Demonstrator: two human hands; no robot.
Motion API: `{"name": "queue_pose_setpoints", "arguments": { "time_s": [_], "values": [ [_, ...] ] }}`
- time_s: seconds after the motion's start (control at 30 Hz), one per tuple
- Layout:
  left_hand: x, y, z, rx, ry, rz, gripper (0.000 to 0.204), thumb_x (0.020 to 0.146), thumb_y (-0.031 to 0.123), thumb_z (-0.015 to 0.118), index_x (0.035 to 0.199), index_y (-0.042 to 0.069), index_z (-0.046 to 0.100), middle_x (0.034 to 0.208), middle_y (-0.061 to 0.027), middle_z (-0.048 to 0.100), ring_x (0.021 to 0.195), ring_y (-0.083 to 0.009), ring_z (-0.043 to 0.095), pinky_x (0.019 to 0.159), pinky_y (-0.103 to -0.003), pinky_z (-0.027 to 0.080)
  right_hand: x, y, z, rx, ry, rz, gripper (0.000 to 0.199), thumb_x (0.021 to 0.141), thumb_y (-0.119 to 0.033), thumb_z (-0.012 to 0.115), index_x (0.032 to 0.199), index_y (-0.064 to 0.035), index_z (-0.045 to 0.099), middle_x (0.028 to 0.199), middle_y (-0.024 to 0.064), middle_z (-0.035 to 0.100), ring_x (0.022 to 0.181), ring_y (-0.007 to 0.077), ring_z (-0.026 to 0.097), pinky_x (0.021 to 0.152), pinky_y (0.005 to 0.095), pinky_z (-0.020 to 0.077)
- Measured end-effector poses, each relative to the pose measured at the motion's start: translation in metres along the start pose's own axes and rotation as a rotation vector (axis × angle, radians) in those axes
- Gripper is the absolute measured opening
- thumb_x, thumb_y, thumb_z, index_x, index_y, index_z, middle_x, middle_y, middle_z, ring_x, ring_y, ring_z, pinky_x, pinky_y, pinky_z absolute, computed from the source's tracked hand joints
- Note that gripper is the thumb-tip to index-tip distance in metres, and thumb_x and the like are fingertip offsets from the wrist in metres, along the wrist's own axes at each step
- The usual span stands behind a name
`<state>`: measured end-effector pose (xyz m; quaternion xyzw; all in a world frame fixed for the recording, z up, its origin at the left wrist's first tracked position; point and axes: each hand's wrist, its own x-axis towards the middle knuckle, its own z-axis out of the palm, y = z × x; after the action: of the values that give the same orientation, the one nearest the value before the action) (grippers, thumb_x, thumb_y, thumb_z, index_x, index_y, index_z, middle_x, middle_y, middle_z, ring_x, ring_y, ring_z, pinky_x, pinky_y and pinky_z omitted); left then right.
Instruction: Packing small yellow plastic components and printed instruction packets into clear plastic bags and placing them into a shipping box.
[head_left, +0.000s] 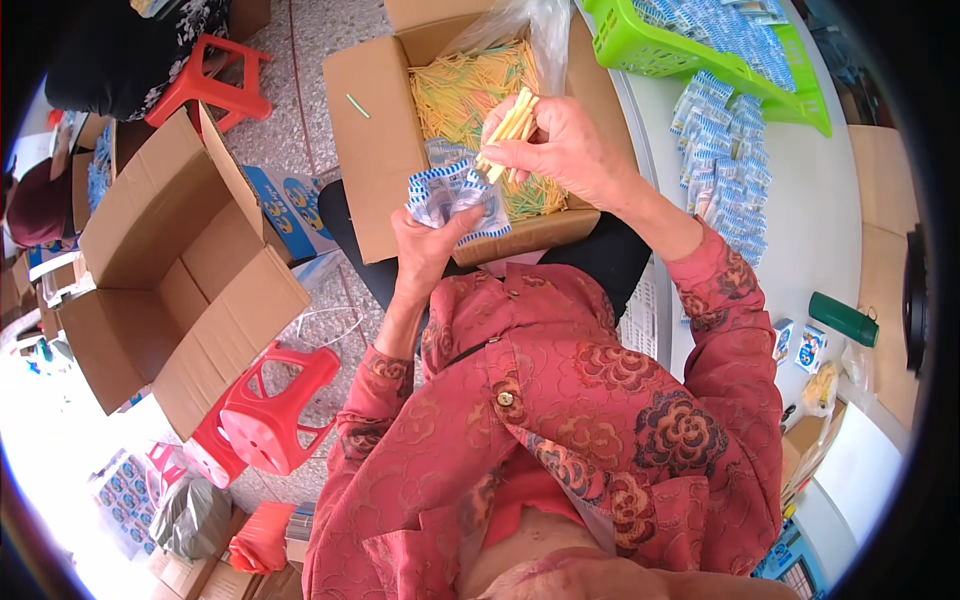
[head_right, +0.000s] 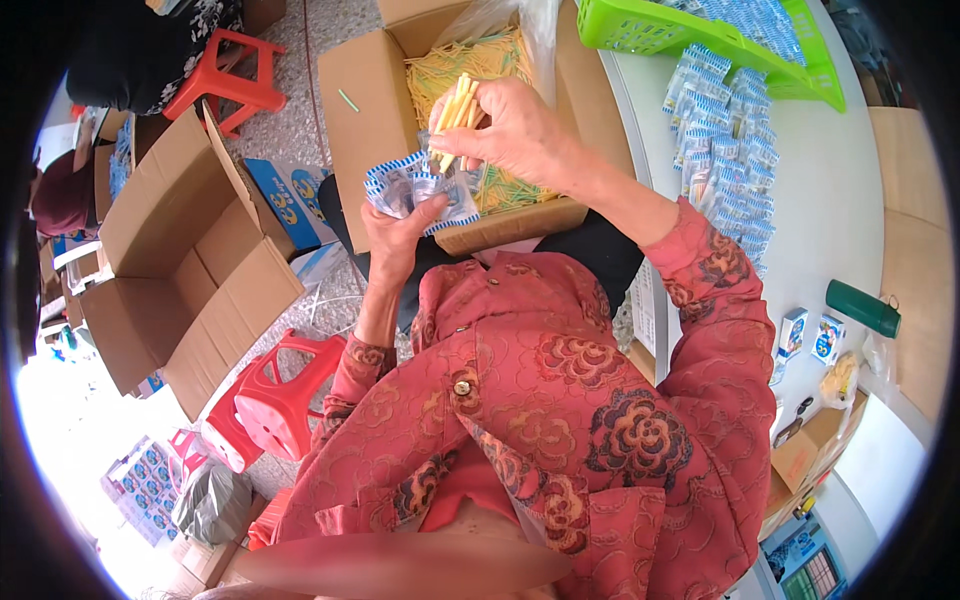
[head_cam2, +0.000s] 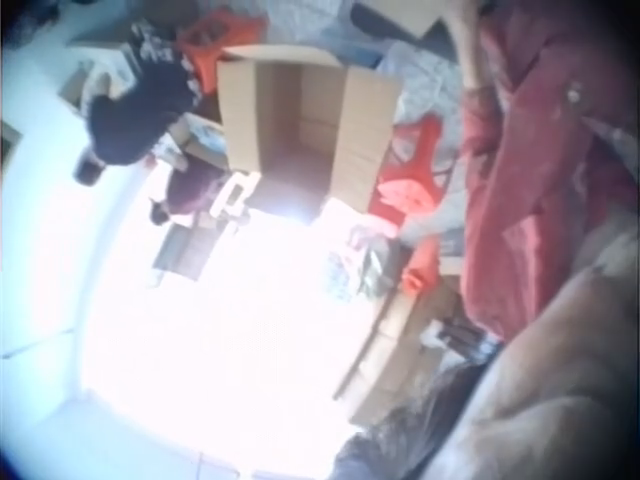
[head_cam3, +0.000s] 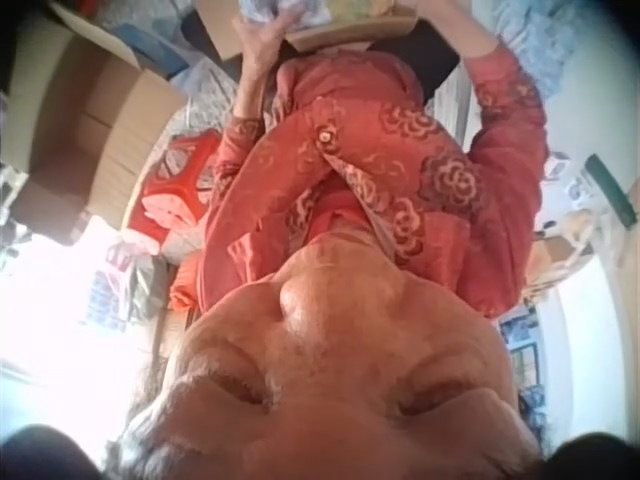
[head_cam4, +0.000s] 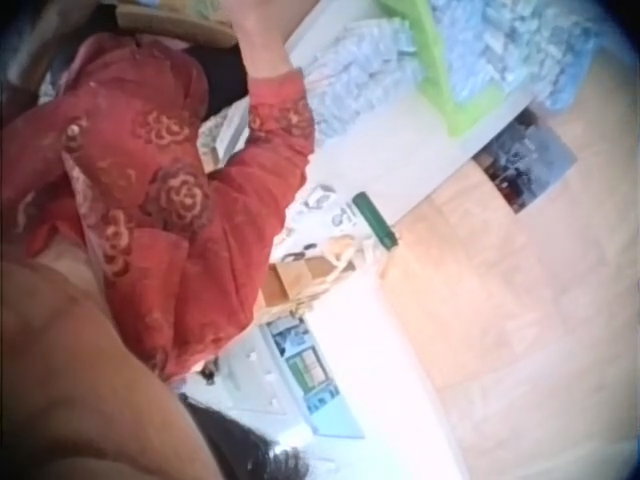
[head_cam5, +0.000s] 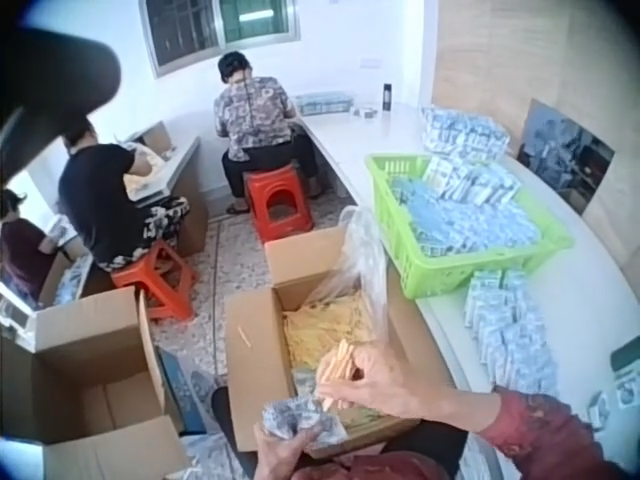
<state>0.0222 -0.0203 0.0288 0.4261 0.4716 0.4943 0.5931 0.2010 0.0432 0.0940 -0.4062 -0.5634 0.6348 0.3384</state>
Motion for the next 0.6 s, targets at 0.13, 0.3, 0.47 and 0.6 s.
{"name": "queue_pose_setpoints", "arguments": {
  "time_s": [0.13, 0.3, 0.47, 0.6],
  "values": [
    [0.0, 0.0, 0.002, 0.008, 0.006, 0.027, 0.019, 0.071, 0.001, 0.068, 0.088, -0.001, 0.063, 0.079, -0.0014, 0.063, 0.069, -0.0061, 0.056, 0.064, -0.021, 0.046, -0.002, -0.004, 0.003, 0.009, 0.037, -0.067, 0.013, 0.08, -0.013, 0.061, 0.088, -0.0034, 0.056, 0.075, 0.0012, 0.057, 0.06, 0.0055, 0.052, 0.054, 0.0185, 0.0439],
    [0.0, 0.001, 0.003, -0.082, -0.019, -0.039, 0.031, 0.068, -0.001, 0.07, 0.097, 0.001, 0.058, 0.087, -0.0022, 0.061, 0.075, -0.0098, 0.058, 0.069, -0.025, 0.049, -0.005, -0.011, 0.011, 0.1, 0.173, -0.203, 0.011, 0.08, -0.011, 0.062, 0.086, -0.0025, 0.058, 0.072, 0.0009, 0.057, 0.06, 0.0053, 0.052, 0.054, 0.0181, 0.0433],
    [-0.004, 0.01, 0.012, -0.18, -0.062, -0.137, 0.032, 0.069, 0.0, 0.069, 0.098, 0.002, 0.057, 0.088, -0.0025, 0.061, 0.078, -0.0102, 0.058, 0.071, -0.026, 0.049, -0.011, -0.001, 0.014, -0.366, 0.237, -0.629, 0.013, 0.076, -0.005, 0.063, 0.088, -0.0038, 0.058, 0.083, 0.0051, 0.062, 0.073, 0.0144, 0.06, 0.064, 0.0247, 0.048],
    [-0.003, 0.005, 0.01, -0.314, -0.059, -0.144, 0.032, 0.068, 0.003, 0.071, 0.098, 0.003, 0.058, 0.09, -0.0022, 0.061, 0.079, -0.0094, 0.058, 0.072, -0.025, 0.048, -0.017, -0.006, 0.014, -0.502, 0.148, -0.729, 0.019, 0.069, 0.0, 0.067, 0.085, -0.0047, 0.058, 0.086, 0.0075, 0.061, 0.077, 0.0206, 0.061, 0.066, 0.0279, 0.0487]
  ]
}}
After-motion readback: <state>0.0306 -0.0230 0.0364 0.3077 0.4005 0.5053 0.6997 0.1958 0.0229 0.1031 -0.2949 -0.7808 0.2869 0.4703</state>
